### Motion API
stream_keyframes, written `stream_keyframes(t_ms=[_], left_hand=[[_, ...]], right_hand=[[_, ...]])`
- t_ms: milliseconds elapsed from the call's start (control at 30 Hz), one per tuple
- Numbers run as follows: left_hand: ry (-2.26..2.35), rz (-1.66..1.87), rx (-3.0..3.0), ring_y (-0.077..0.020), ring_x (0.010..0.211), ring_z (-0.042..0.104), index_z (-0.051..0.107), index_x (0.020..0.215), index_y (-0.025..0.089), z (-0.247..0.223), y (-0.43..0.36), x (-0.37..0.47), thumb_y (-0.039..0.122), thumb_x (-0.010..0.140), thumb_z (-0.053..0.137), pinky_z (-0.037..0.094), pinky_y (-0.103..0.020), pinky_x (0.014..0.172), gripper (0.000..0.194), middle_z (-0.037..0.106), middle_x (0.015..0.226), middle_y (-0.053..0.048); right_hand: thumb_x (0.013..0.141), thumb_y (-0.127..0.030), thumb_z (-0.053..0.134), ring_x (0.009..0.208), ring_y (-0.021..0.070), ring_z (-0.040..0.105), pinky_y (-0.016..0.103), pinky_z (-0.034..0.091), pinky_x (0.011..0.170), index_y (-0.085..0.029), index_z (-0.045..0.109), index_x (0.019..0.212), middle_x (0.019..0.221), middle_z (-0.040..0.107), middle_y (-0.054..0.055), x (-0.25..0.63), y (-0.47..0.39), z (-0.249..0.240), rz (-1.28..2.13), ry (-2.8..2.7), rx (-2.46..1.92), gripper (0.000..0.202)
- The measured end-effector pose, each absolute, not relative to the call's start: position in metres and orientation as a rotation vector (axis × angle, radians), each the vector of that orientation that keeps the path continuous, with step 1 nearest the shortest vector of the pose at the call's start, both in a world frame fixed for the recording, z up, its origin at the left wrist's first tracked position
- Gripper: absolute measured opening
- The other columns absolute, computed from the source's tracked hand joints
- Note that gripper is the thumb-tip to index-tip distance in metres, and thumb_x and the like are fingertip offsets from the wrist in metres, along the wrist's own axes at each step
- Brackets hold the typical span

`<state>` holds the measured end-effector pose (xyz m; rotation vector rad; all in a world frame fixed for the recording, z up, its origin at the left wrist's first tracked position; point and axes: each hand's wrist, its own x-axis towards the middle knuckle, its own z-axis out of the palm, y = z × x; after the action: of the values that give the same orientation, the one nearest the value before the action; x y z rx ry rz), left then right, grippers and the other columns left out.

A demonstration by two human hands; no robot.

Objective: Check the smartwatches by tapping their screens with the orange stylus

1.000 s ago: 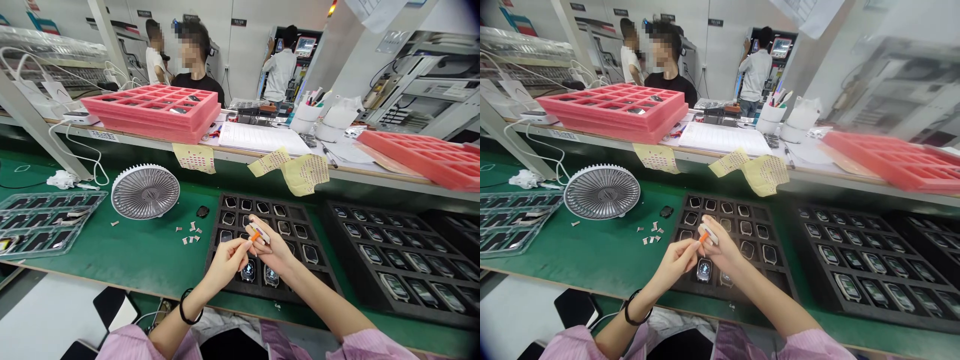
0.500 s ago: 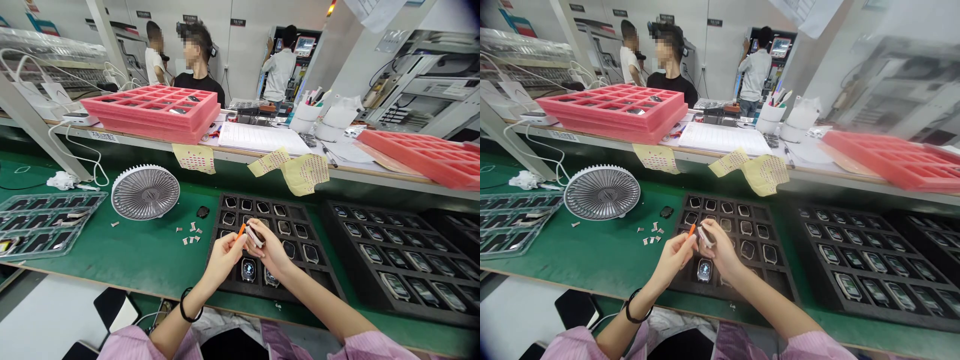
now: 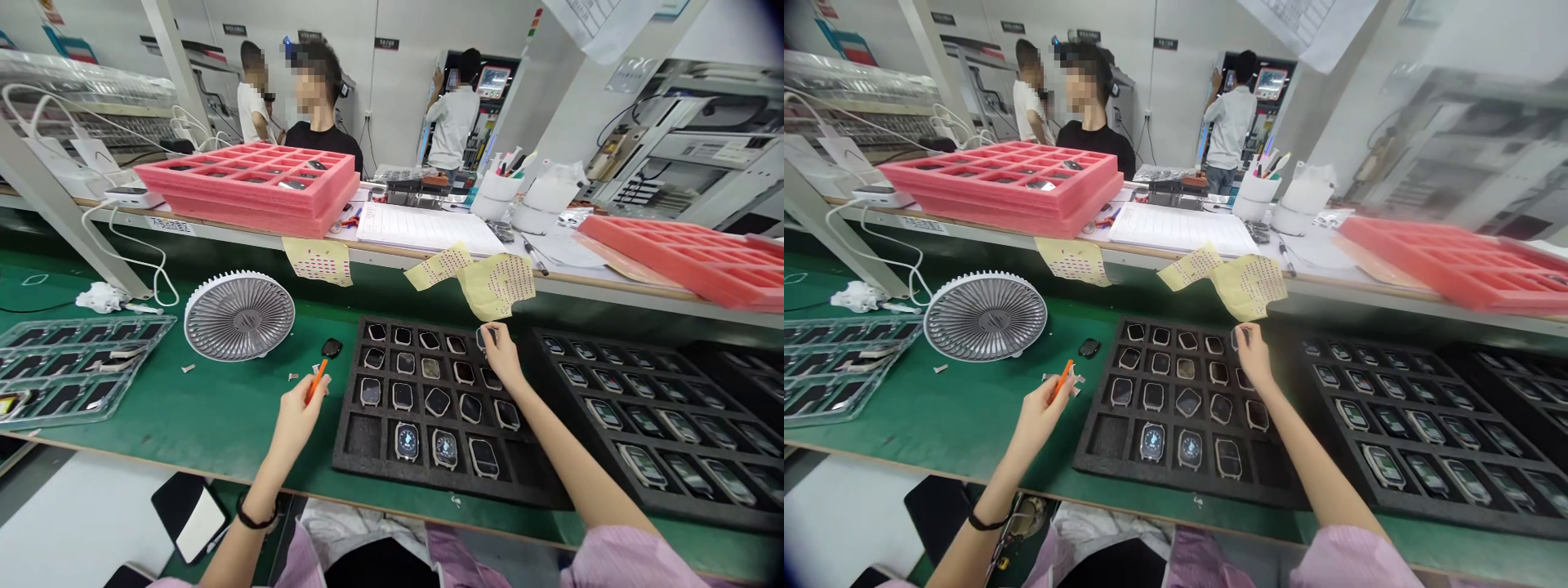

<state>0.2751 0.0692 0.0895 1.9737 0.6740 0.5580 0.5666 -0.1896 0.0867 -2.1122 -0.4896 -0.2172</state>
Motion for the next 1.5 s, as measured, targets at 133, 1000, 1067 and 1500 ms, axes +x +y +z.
stream_keyframes(t_ms=[133, 1000, 1067, 1500], left_hand=[[0.818, 0.404, 2.239, -0.0149, 0.050, 0.048, 0.051, 0.065, 0.020, 0.077, 0.085, 0.268, 0.042, 0.087, 0.041, 0.032, -0.023, 0.053, 0.032, 0.050, 0.054, 0.001], [0.687, 0.380, 2.112, -0.0166, 0.061, 0.053, 0.055, 0.095, 0.019, 0.094, 0.066, 0.277, 0.040, 0.093, 0.033, 0.035, -0.023, 0.059, 0.030, 0.056, 0.070, 0.000], [0.465, 0.326, 1.990, -0.0137, 0.058, 0.046, 0.057, 0.098, 0.018, 0.105, 0.046, 0.282, 0.041, 0.093, 0.033, 0.033, -0.022, 0.056, 0.034, 0.049, 0.067, 0.002], [0.107, 0.093, 1.687, -0.0083, 0.047, 0.031, 0.055, 0.080, 0.016, 0.129, -0.009, 0.308, 0.043, 0.093, 0.037, 0.028, -0.020, 0.049, 0.035, 0.036, 0.050, 0.008]], right_hand=[[0.084, -0.047, 0.046, 0.065, 0.0216, 0.057, 0.035, 0.042, 0.065, -0.019, 0.054, 0.084, 0.072, 0.061, 0.007, 0.600, -0.206, 0.071, -0.182, -0.530, -2.291, 0.029], [0.073, -0.049, 0.068, 0.052, 0.0160, 0.053, 0.023, 0.031, 0.041, -0.023, 0.048, 0.100, 0.065, 0.060, -0.001, 0.512, -0.213, 0.092, 0.161, -0.340, -1.732, 0.043], [0.075, -0.046, 0.069, 0.057, 0.0159, 0.057, 0.021, 0.032, 0.039, -0.024, 0.052, 0.101, 0.070, 0.061, 0.000, 0.484, -0.191, 0.108, 0.378, -0.369, -1.463, 0.039], [0.080, -0.040, 0.067, 0.033, 0.0061, 0.044, 0.014, 0.030, 0.030, -0.022, 0.047, 0.084, 0.054, 0.052, -0.009, 0.412, -0.125, 0.142, 0.748, -0.379, -1.100, 0.027]])
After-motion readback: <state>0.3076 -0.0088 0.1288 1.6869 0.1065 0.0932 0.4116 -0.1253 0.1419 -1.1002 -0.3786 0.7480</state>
